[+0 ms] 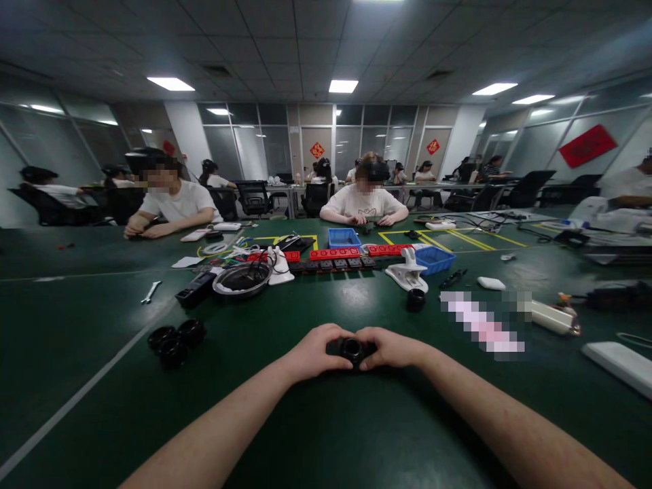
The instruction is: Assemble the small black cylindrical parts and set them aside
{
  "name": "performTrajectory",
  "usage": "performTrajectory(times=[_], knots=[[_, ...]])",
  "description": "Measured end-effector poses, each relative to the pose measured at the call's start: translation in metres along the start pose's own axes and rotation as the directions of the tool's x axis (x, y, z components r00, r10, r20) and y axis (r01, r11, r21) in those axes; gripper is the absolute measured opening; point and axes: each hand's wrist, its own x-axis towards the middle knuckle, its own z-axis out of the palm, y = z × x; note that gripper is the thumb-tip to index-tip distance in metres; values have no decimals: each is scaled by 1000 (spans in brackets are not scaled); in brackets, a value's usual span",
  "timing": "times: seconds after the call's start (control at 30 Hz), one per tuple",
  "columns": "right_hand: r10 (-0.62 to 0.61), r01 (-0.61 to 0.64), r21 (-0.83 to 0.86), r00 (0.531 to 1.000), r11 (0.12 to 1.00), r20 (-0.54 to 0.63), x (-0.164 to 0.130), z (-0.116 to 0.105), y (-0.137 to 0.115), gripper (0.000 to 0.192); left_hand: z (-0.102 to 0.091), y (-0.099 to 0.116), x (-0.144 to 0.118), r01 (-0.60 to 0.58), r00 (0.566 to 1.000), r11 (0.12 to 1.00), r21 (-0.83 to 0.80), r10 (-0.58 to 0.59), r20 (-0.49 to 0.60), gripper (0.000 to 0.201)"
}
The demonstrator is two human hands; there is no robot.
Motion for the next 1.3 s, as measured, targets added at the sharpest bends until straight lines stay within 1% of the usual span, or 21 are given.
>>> performTrajectory(times=[0.1,0.17,0.23,0.3,0.4,0.47,0.5,0.57,0.6,0.63,0.7,0.73,0.77,0.8,0.87,0.93,1.0,1.1,1.23,1.3], knots=[[22,-22,1,996,1000,-86,-1,7,6,26,5,1,1,16,999,1000,-2,-16,-39,36],[66,-73,-35,981,997,-181,-1,13,8,30,11,1,0,68,994,997,-21,-69,-89,36],[110,-152,-125,950,980,-290,0,20,8,34,19,2,0,142,976,989,-42,-147,-160,36],[140,-250,-237,905,939,-401,4,29,4,36,28,1,1,226,936,973,-43,-229,-267,35],[132,-396,-393,824,830,-551,12,40,-6,32,38,-2,4,326,858,945,-16,-303,-414,34],[111,-449,-467,801,762,-589,15,45,-11,29,41,-3,6,342,837,940,-1,-305,-453,33],[103,-459,-489,798,742,-593,16,46,-13,29,41,-4,6,336,838,942,2,-297,-458,32],[84,-444,-496,802,747,-591,14,44,-13,30,39,-4,7,299,855,954,-1,-269,-444,29],[71,-410,-477,810,777,-582,12,42,-11,33,38,-5,7,273,869,962,-11,-251,-426,28],[53,-352,-445,828,823,-558,9,38,-9,38,36,-5,7,244,887,970,-25,-233,-399,28],[14,-186,-334,890,924,-456,3,28,-4,54,30,-5,6,190,925,980,-61,-199,-323,31],[0,-105,-253,924,962,-383,1,22,-1,60,28,-5,5,169,941,983,-78,-184,-282,33],[-9,-43,-162,952,986,-306,-1,16,1,63,25,-6,5,148,955,984,-94,-167,-245,34],[-9,-6,-66,973,998,-230,-3,11,3,62,23,-6,4,132,964,985,-108,-153,-215,36],[5,7,108,994,994,-110,-3,3,6,53,20,-7,4,117,974,984,-134,-140,-177,36],[14,-3,211,999,977,-50,-1,-1,7,44,19,-7,4,120,976,981,-150,-145,-164,37],[14,-3,228,999,974,-48,1,-2,8,35,19,-8,5,127,974,980,-154,-152,-169,37],[3,11,173,997,985,-79,3,0,10,26,21,-9,5,125,970,980,-153,-153,-189,38],[34,-19,167,996,986,-84,4,2,14,28,24,-10,6,139,964,976,-165,-172,-205,36],[74,-56,135,988,989,-133,5,7,16,30,26,-10,6,158,957,973,-165,-192,-216,36]])
